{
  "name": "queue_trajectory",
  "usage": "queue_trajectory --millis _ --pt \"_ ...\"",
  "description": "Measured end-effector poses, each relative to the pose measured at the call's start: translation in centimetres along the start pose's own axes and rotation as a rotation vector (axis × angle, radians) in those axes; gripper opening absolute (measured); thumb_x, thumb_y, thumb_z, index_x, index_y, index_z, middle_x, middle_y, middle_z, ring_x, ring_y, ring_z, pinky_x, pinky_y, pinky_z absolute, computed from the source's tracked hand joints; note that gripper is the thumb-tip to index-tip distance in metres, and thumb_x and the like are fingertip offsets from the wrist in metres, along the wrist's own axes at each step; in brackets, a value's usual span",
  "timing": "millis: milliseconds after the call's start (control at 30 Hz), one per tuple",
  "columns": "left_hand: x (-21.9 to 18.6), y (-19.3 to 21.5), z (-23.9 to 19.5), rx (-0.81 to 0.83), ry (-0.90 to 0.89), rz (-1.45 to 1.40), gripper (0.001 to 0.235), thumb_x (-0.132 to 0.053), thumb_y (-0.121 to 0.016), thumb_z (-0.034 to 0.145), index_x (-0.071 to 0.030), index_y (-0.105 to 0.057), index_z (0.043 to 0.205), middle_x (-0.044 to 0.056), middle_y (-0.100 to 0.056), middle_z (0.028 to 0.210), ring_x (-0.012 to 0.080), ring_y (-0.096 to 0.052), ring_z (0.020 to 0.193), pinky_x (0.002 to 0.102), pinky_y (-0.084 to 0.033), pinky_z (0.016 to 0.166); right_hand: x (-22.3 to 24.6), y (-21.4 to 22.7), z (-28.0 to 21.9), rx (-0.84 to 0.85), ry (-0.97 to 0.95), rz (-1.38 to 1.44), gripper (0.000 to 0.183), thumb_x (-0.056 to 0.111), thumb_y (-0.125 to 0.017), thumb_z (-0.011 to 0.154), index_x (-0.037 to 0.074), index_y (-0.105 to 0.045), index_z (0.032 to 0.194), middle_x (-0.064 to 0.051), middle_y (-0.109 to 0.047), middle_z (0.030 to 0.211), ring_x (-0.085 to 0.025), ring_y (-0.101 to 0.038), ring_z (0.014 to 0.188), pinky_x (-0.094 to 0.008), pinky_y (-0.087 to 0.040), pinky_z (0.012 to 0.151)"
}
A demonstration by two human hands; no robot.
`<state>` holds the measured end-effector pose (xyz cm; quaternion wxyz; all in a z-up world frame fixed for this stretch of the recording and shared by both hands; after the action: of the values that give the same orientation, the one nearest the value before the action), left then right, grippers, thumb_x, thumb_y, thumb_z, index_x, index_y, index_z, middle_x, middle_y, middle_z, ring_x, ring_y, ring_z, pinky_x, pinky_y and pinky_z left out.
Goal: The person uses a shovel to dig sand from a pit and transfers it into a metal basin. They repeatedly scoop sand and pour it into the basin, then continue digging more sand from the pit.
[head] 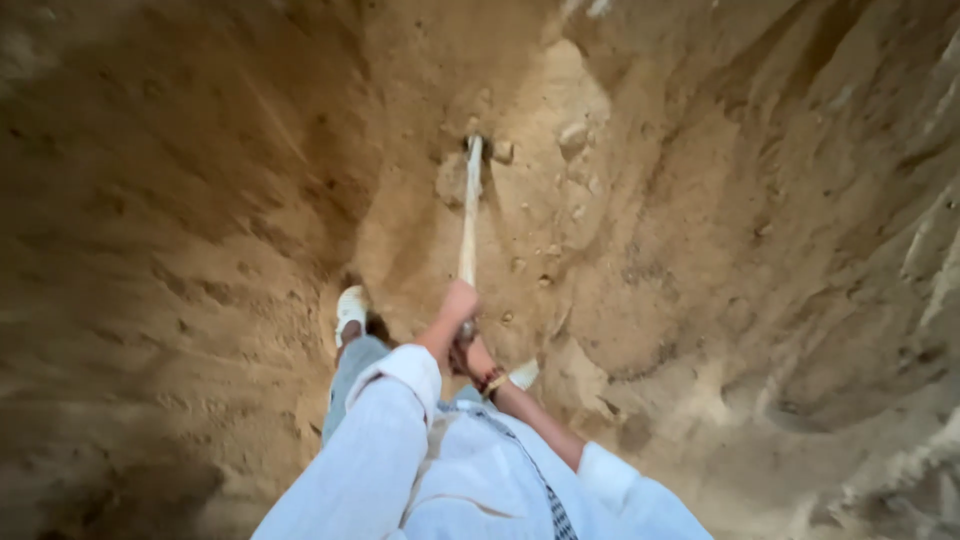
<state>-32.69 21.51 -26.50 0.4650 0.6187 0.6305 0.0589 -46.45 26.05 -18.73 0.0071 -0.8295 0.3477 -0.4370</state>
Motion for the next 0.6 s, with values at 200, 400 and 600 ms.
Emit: queue_trajectory --millis 200,400,600 --pt "-2.2 3.2 -1.6 -0.047 0.132 0.02 0.026 -0.016 -0.069 0.082 0.003 -0.076 0.097 0.029 -0.073 0.097 0.0415 -0.072 0.096 0.049 -0.06 0.076 -0.9 -0.4 1.8 -0.012 -0.047 0.101 0.016 0.021 -0.064 0.095 0.008 -0.063 0.085 -0.005 -0.06 0.061 -0.018 -0.051 0.045 -0.035 -0.035 0.038" --pt "-2.1 3.1 -0.7 0.032 0.104 0.189 0.031 -0.021 -0.073 0.077 0.0 -0.076 0.1 0.025 -0.073 0.104 0.0375 -0.073 0.1 0.045 -0.061 0.08 -2.4 1.0 3.2 -0.017 0.016 0.105 0.008 0.019 -0.068 0.094 0.012 -0.064 0.092 -0.001 -0.061 0.069 -0.014 -0.051 0.052 -0.033 -0.035 0.043" --pt "4.0 -2.6 2.7 0.231 0.168 -0.434 0.021 -0.025 -0.064 0.085 -0.007 -0.075 0.089 0.015 -0.067 0.077 0.0309 -0.066 0.067 0.044 -0.055 0.058 -2.8 0.6 2.5 -0.069 -0.121 -0.005 0.013 0.021 -0.059 0.097 0.009 -0.062 0.093 -0.005 -0.058 0.07 -0.019 -0.056 0.052 -0.037 -0.045 0.045"
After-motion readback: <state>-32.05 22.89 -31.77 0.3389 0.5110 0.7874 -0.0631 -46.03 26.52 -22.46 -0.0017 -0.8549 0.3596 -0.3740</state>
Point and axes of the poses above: each hand's wrist, its own z-axis towards the middle knuckle, its own y-axis out of the back of the hand, x = y × z, the point moved 6 cm from there along z, towards the middle knuckle
